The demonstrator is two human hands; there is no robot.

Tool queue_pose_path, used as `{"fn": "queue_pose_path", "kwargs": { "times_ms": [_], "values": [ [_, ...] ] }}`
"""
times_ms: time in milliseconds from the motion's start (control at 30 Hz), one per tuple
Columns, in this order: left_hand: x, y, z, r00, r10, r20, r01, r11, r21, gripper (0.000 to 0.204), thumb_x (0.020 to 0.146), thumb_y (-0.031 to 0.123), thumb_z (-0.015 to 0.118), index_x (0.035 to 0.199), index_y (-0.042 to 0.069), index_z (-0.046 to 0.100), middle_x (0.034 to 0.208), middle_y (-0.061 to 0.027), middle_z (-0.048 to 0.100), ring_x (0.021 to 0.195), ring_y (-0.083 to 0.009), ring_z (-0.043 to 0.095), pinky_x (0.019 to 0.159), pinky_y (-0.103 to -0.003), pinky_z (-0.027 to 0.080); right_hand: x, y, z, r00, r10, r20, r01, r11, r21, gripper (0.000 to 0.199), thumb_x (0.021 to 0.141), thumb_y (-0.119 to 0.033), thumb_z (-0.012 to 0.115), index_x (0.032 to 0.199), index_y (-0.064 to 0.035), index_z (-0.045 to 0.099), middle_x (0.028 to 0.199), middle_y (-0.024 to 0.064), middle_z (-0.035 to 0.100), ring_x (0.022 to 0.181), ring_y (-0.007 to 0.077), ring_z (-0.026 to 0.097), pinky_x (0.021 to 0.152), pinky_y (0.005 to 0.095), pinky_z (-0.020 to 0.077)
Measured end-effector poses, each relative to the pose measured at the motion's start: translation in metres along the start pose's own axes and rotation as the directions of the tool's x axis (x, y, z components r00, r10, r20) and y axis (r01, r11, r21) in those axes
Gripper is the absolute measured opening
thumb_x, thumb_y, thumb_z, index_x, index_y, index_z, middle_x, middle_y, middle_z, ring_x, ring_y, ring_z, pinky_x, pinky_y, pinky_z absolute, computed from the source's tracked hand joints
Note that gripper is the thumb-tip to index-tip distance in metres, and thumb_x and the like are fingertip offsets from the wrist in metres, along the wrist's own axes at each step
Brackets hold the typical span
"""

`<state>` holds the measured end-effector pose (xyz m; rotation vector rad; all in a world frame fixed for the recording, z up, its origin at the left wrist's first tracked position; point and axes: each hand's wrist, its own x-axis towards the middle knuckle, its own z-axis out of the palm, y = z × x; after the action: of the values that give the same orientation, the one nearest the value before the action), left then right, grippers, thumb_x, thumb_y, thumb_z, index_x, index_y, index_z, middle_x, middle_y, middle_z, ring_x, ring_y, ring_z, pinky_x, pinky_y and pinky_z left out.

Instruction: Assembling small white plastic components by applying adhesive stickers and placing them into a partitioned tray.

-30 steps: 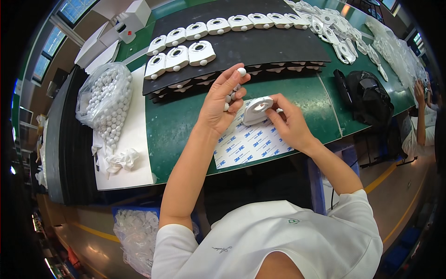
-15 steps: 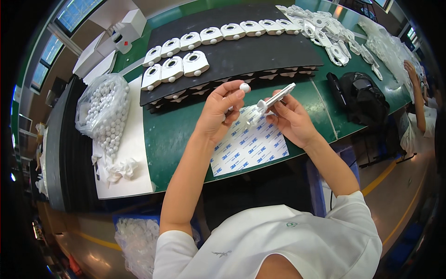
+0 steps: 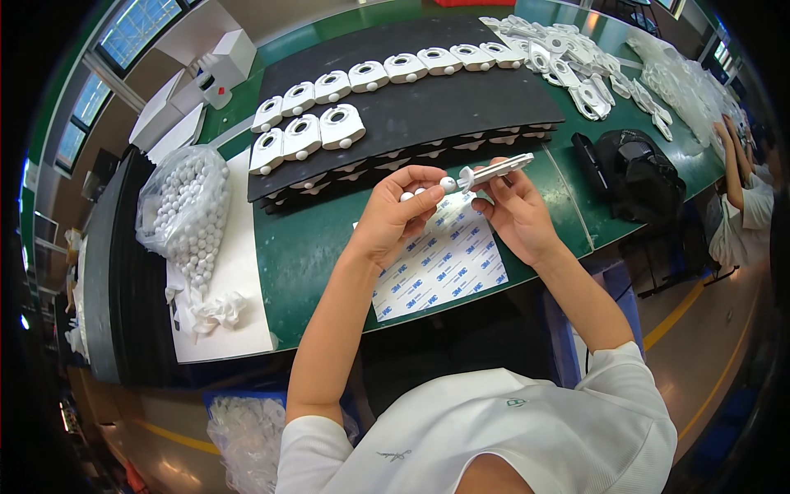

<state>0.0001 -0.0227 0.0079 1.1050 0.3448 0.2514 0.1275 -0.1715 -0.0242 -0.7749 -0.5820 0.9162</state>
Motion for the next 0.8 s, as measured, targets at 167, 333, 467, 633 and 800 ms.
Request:
{"fn": "queue_pose_path", "kwargs": {
  "times_ms": [167,333,467,633,800],
  "values": [
    [0.001,-0.001,-0.001,0.999,-0.027,0.035,0.026,0.999,0.037,0.024,0.078,0.015,0.066,0.098,0.005,0.059,0.072,0.0011,0.056,0.056,-0.0021,0.044,0.041,-0.013,0.028,0.000,0.000,-0.001,1.000,0.006,0.012,-0.006,1.000,-0.027,0.023,0.092,-0.016,0.046,0.115,-0.0144,0.047,0.111,0.0026,0.053,0.102,0.0140,0.051,0.081,0.0293,0.0419],
    [0.002,-0.002,-0.001,0.997,-0.046,0.058,0.046,0.999,0.014,0.020,0.079,0.017,0.066,0.093,0.005,0.060,0.077,-0.0014,0.060,0.054,-0.0024,0.042,0.041,-0.013,0.029,0.001,-0.001,0.000,0.999,-0.028,0.034,0.030,0.998,-0.057,0.016,0.091,-0.015,0.047,0.107,-0.0123,0.046,0.103,0.0026,0.053,0.097,0.0128,0.051,0.079,0.0282,0.0424],
    [0.000,-0.002,-0.001,0.997,-0.070,0.043,0.069,0.998,0.012,0.018,0.077,0.019,0.068,0.085,0.006,0.060,0.069,-0.0001,0.056,0.052,-0.0021,0.040,0.040,-0.014,0.028,0.000,-0.001,0.009,0.999,-0.042,0.012,0.043,0.992,-0.118,0.013,0.091,-0.015,0.047,0.104,-0.0118,0.045,0.099,0.0024,0.052,0.093,0.0115,0.051,0.078,0.0281,0.0427],
    [-0.002,0.000,-0.004,0.992,-0.094,0.086,0.088,0.993,0.081,0.014,0.072,0.012,0.070,0.076,0.007,0.058,0.063,0.0013,0.053,0.049,-0.0024,0.038,0.041,-0.017,0.028,0.004,-0.006,0.008,0.980,-0.095,0.173,0.137,0.958,-0.253,0.015,0.091,-0.014,0.048,0.104,-0.0079,0.045,0.091,0.0045,0.054,0.082,0.0123,0.052,0.075,0.0250,0.0423],
    [0.002,0.000,-0.007,0.999,-0.037,0.034,0.037,0.999,-0.012,0.017,0.076,0.017,0.066,0.072,0.007,0.052,0.057,0.0035,0.044,0.046,-0.0026,0.032,0.040,-0.017,0.024,0.031,-0.034,0.039,0.963,-0.160,0.217,0.246,0.847,-0.471,0.025,0.087,-0.008,0.053,0.111,-0.0027,0.047,0.087,0.0037,0.055,0.073,0.0098,0.052,0.066,0.0227,0.0423]
  ]
}}
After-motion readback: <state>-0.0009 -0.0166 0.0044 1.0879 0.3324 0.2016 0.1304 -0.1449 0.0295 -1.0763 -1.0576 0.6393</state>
